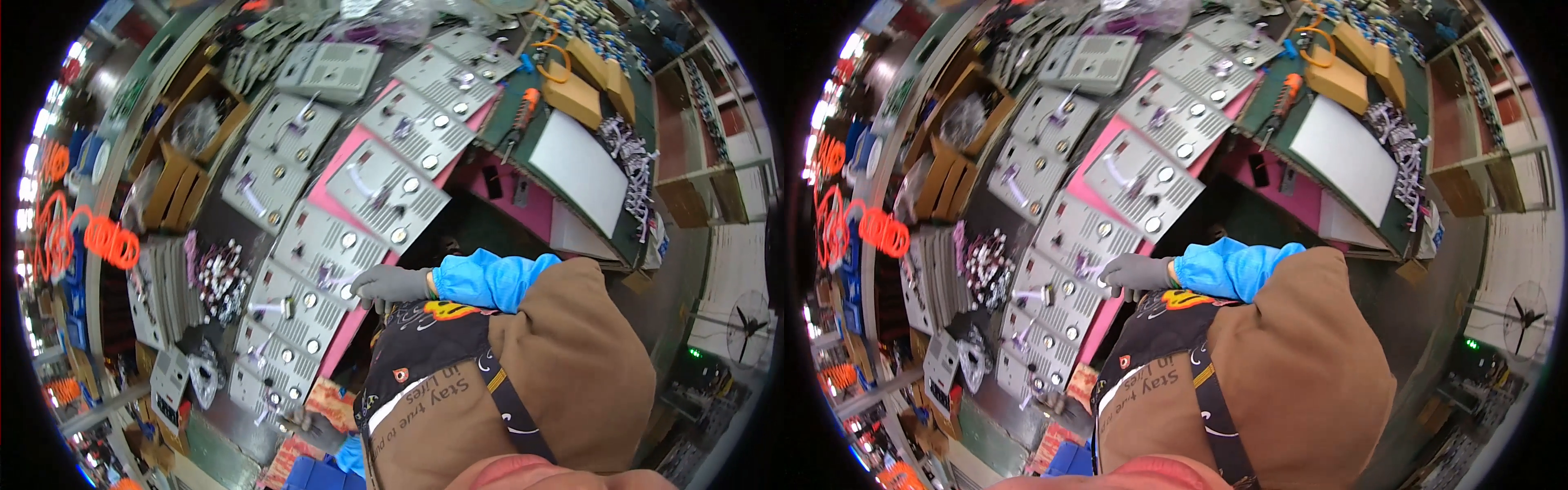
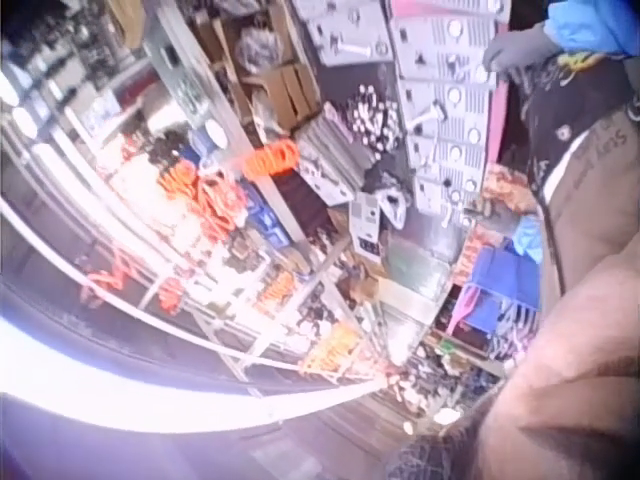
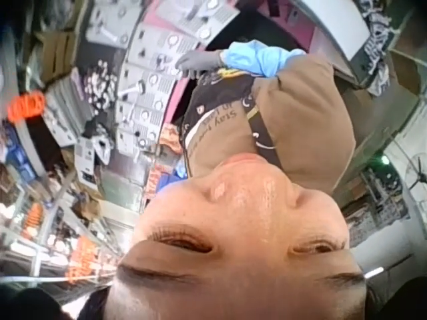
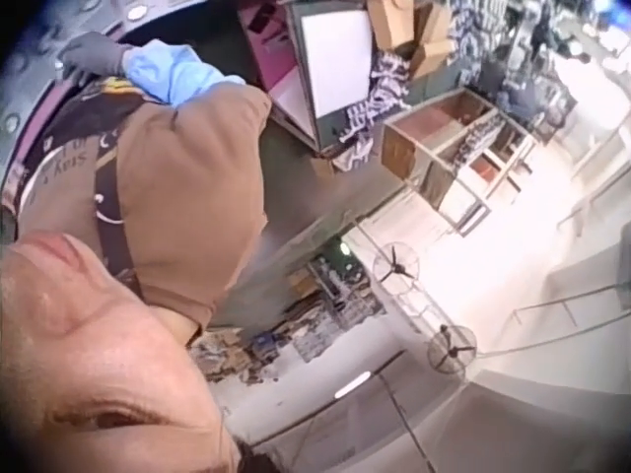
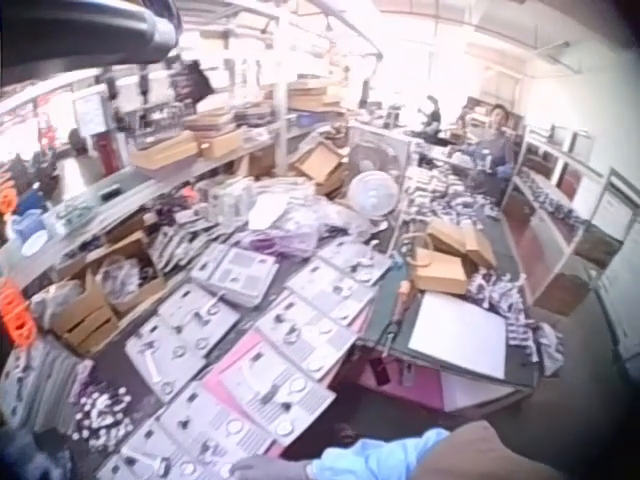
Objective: The person fastens components onto a metal faceplate using an electric screwdriver. The screws are driven into the faceplate to secure a circuit board.
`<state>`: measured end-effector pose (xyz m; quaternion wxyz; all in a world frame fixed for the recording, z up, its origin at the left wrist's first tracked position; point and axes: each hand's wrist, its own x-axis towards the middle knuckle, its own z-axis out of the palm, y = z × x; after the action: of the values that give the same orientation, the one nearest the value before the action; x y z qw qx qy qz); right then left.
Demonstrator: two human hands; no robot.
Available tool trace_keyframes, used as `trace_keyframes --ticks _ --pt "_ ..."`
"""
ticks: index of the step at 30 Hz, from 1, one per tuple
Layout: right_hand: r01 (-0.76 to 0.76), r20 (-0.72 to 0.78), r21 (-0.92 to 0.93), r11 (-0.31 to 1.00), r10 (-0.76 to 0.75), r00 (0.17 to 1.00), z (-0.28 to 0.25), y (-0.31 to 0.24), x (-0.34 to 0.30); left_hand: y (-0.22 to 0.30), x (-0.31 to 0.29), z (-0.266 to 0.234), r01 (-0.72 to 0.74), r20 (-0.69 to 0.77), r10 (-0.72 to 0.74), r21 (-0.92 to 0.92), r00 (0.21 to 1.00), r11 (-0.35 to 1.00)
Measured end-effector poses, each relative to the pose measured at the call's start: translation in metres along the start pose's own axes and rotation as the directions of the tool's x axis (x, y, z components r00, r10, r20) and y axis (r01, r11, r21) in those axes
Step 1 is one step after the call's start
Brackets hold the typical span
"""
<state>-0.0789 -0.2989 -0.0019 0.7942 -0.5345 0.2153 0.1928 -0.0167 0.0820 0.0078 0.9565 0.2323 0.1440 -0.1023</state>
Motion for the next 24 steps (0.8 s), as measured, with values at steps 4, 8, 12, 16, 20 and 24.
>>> trace_keyframes --ticks 4,8,12,16,20,24 --pt "0.065 -0.186 -0.068 0.996 -0.076 0.98 -0.086 0.008 -0.053 -0.141 0.036 0.092 0.394 0.318 -0.351 -0.083 0.881 0.915" --pt "0.143 -0.565 -0.051 0.988 -0.147 0.812 -0.197 0.019 -0.124 -0.271 0.011 0.138 0.687 0.392 -0.607 -0.096 0.691 0.72" --pt "-0.069 -0.947 -0.286 0.956 -0.271 0.175 -0.31 0.021 -0.171 -0.352 -0.032 0.183 0.757 0.077 -0.778 0.192 0.623 0.625" --pt "-0.447 -0.988 -0.152 0.882 -0.133 0.074 -0.393 0.015 -0.164 -0.381 -0.047 0.199 0.758 0.226 -0.877 0.441 0.424 0.48" --pt "-0.385 -0.994 0.067 0.92 0.096 0.054 -0.442 0.016 -0.126 -0.39 -0.05 0.222 0.726 0.143 -0.91 0.56 0.39 0.399" --pt "-0.343 -0.993 0.087 0.935 0.11 0.048 -0.435 -0.005 -0.127 -0.396 -0.035 0.229 0.64 0.119 -0.858 0.616 0.5 0.459"
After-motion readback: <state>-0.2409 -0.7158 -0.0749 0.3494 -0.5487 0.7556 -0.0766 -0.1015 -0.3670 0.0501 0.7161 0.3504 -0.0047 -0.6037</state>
